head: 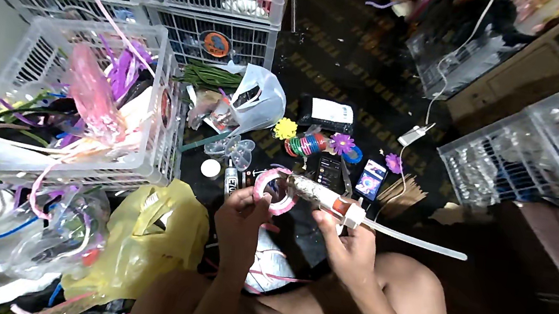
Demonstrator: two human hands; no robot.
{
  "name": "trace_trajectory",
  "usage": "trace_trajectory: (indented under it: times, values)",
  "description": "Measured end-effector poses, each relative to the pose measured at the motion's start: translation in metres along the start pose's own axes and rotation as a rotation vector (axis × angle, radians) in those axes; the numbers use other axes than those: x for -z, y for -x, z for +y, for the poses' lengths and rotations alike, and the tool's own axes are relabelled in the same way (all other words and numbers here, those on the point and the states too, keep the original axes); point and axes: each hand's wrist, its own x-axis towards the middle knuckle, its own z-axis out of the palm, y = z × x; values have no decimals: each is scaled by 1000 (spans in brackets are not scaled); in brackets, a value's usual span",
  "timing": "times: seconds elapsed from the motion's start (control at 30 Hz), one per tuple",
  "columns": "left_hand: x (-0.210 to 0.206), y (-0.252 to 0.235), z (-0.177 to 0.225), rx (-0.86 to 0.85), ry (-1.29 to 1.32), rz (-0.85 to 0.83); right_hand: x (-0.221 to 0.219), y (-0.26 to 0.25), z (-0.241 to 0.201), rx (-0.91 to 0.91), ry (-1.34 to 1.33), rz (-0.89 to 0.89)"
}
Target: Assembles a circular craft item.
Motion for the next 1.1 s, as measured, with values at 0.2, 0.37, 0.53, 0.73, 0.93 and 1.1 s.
trace_trajectory:
  times: [0.2,0.37,0.53,0.73,0.93,1.1]
  values:
    - [29,-16,1,-153,-365,-13,18,-12,10,260,321,-80]
    - [65,-29,12,-194,-482,190,20,-21,35,-164,194,-86]
    - [66,-35,14,106,-118,102,-18,13,119,-856,55,-116]
    - [66,-40,3,199,-28,-24,-49,57,154,-980,93,-148]
    - [60,-43,9,272,-24,-22,-48,74,163,-955,322,-252]
    - [59,-42,8,281,-38,-51,-50,74,159,-1055,472,-266]
